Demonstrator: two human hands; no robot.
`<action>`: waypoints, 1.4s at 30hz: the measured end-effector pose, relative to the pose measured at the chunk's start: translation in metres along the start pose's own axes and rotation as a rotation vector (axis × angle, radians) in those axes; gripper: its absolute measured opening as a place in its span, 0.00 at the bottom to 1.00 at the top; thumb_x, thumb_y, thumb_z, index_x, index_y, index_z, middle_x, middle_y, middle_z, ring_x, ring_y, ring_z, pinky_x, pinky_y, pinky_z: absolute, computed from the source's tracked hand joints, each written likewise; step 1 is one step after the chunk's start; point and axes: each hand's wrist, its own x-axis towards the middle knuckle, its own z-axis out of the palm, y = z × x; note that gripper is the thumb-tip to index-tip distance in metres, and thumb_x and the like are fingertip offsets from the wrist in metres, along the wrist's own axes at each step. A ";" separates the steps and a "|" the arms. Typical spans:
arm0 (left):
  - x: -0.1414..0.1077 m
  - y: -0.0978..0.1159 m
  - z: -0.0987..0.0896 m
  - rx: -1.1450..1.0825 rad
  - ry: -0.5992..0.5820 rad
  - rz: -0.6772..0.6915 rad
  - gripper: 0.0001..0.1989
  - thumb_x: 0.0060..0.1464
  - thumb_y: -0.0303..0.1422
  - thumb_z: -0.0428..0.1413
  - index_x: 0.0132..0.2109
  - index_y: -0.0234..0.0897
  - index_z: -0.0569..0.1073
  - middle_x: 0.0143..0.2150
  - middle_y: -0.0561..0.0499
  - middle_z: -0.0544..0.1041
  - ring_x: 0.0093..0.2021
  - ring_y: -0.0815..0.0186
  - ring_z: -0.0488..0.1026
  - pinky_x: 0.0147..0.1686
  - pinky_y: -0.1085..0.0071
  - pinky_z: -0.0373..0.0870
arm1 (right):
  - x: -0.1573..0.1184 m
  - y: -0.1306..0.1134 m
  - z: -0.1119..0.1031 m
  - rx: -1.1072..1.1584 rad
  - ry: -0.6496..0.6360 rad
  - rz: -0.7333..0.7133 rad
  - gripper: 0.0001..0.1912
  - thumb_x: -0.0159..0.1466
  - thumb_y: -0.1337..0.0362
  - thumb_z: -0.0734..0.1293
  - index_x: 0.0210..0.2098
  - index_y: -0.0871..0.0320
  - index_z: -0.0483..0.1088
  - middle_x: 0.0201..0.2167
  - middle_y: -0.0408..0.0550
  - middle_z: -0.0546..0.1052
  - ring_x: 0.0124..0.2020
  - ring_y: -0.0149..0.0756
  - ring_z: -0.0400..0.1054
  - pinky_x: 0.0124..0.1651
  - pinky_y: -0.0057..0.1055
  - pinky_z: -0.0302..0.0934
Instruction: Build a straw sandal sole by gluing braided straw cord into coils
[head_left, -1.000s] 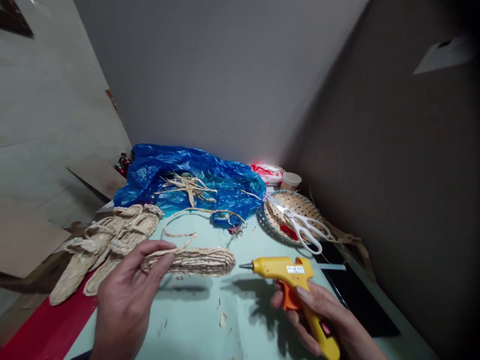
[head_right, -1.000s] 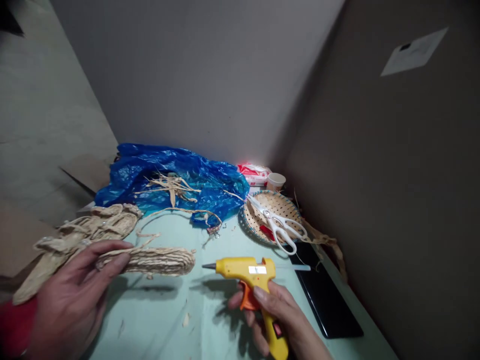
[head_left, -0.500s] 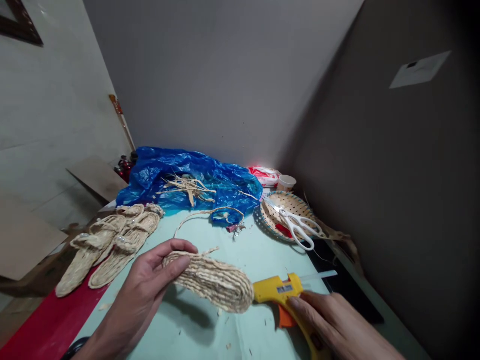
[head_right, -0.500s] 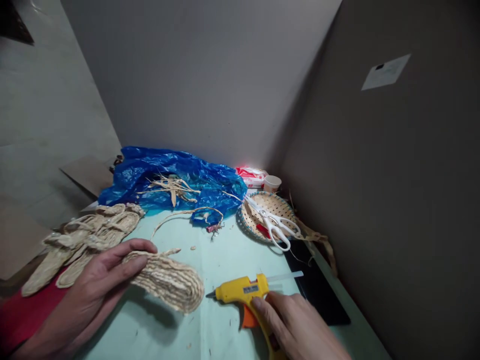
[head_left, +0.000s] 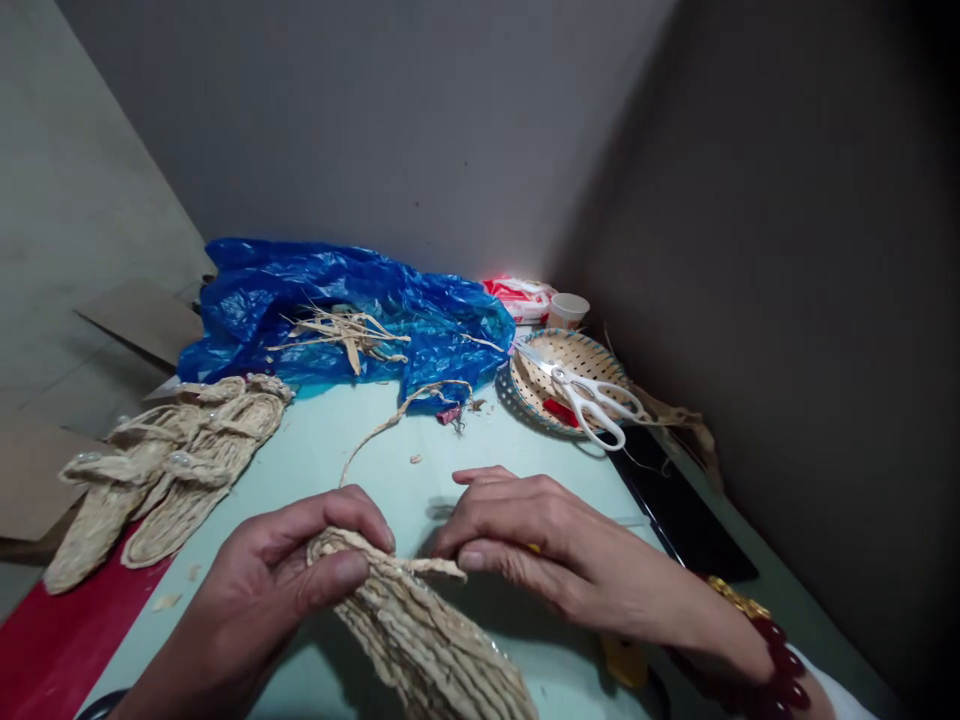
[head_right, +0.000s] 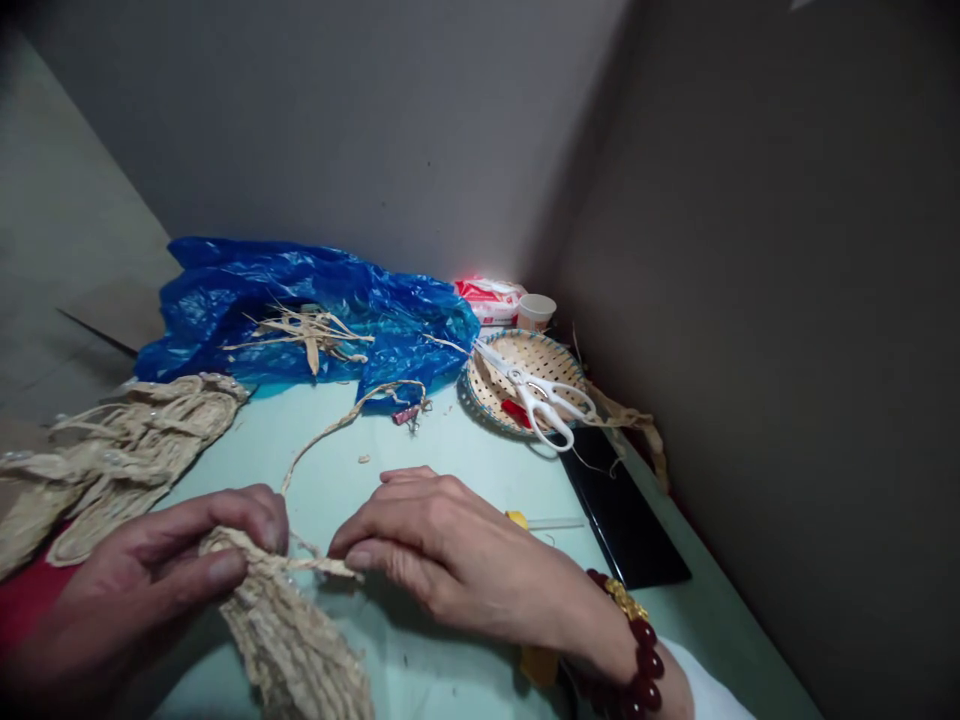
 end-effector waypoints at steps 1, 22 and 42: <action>0.000 -0.002 -0.001 0.006 -0.006 0.003 0.16 0.41 0.48 0.67 0.34 0.44 0.83 0.26 0.47 0.79 0.35 0.51 0.78 0.34 0.62 0.77 | 0.000 0.001 -0.001 0.032 -0.020 -0.013 0.13 0.77 0.66 0.59 0.47 0.61 0.75 0.42 0.46 0.80 0.46 0.32 0.73 0.67 0.35 0.53; 0.005 -0.024 -0.022 0.018 -0.179 -0.057 0.06 0.50 0.42 0.67 0.31 0.48 0.84 0.35 0.52 0.82 0.37 0.60 0.79 0.36 0.74 0.76 | -0.016 -0.015 0.012 -0.519 0.331 -0.165 0.16 0.75 0.75 0.56 0.44 0.67 0.77 0.32 0.48 0.78 0.31 0.34 0.60 0.35 0.37 0.52; 0.007 -0.033 -0.028 0.092 -0.066 -0.190 0.12 0.44 0.46 0.69 0.34 0.47 0.84 0.39 0.53 0.85 0.39 0.57 0.80 0.33 0.73 0.76 | -0.013 -0.011 0.018 -0.518 0.317 -0.142 0.17 0.63 0.84 0.59 0.32 0.66 0.78 0.24 0.42 0.70 0.28 0.32 0.53 0.34 0.35 0.51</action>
